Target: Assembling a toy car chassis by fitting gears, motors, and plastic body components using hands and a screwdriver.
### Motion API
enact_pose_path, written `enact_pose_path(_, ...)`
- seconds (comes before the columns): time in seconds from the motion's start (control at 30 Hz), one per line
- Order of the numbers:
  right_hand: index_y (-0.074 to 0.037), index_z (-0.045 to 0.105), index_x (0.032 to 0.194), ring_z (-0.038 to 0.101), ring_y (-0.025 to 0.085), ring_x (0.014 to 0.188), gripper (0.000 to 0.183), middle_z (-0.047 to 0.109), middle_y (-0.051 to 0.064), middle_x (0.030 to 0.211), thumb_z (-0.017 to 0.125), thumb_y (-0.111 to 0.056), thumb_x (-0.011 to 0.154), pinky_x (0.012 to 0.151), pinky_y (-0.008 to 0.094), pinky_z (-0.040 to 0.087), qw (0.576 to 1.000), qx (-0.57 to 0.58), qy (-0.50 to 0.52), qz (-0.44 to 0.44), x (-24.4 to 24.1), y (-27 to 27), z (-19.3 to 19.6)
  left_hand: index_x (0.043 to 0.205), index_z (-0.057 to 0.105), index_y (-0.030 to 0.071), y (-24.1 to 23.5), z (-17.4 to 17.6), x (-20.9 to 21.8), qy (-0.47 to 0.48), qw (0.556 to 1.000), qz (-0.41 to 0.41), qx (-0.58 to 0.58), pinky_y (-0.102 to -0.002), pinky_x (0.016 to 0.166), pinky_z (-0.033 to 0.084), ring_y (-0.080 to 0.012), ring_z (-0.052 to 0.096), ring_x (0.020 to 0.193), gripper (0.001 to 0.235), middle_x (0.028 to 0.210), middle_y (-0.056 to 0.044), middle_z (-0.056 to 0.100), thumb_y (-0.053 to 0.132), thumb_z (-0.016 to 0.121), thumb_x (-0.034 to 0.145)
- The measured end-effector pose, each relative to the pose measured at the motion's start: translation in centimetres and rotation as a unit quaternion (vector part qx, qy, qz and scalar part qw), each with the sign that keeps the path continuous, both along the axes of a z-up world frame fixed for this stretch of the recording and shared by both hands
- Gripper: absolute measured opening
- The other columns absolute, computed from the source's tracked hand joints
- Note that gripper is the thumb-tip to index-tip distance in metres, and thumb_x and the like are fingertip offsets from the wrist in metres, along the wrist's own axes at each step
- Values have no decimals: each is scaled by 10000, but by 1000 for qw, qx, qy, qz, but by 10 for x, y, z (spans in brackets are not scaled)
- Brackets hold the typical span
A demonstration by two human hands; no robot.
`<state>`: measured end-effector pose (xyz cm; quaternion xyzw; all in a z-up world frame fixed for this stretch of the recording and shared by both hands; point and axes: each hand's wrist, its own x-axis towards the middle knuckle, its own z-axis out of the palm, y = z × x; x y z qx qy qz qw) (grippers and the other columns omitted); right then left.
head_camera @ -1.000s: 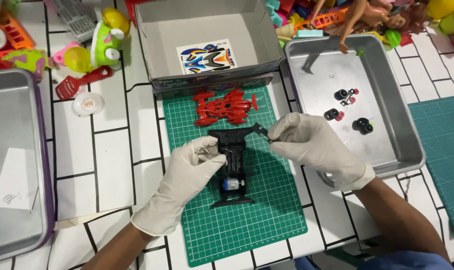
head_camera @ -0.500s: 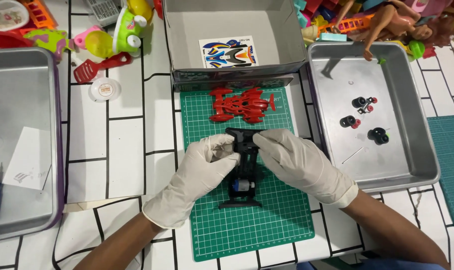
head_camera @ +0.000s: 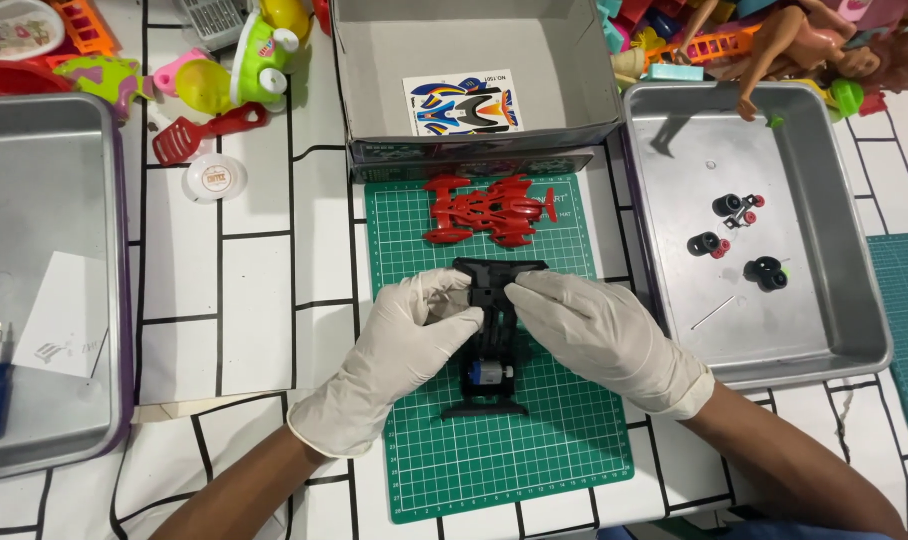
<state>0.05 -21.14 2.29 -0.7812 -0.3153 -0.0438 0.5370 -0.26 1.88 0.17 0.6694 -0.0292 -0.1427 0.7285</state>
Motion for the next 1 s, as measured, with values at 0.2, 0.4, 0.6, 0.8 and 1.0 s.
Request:
enact_pose_path(0.2,-81,732,1140,780,221,812,373,793,142,980,773,80,805,731,335,654,999,-12,-25,-17,-7,-2,-3,1083,782,34,1,-12,-4,4,1000,0,0,-284,788,604,-105,710,824,232,906,-102,823,60,791,852)
enact_pose_path(0.4,-67,744,1114,782,210,823,337,794,131,988,775,75,810,743,324,654,998,-24,-54,-33,-10,1,-5,1079,768,18,-1,-13,-4,-8,1000,-7,-18,-279,783,599,-102,697,821,230,886,-95,811,33,767,850)
enact_pose_path(0.6,-54,756,1089,784,198,834,302,795,119,995,776,70,815,756,313,655,995,-39,-83,-48,-11,7,-6,1089,757,29,-2,-34,-1,-14,999,-29,-20,-296,781,606,-110,698,843,236,915,-103,807,52,775,855)
enact_pose_path(0.8,-41,769,1064,786,186,844,267,796,108,1002,778,65,819,768,302,656,990,-54,-112,-66,-11,13,-7,1002,770,28,-11,16,-1,7,1000,-6,-12,-257,687,591,-98,690,704,181,770,-61,768,106,811,844)
enact_pose_path(1.0,-28,781,1039,787,175,855,232,796,97,1009,779,60,824,780,291,657,984,-59,-138,-91,-12,21,-9,954,792,2,-13,22,1,4,999,47,23,-194,600,536,-57,597,605,109,634,-54,724,82,776,880)
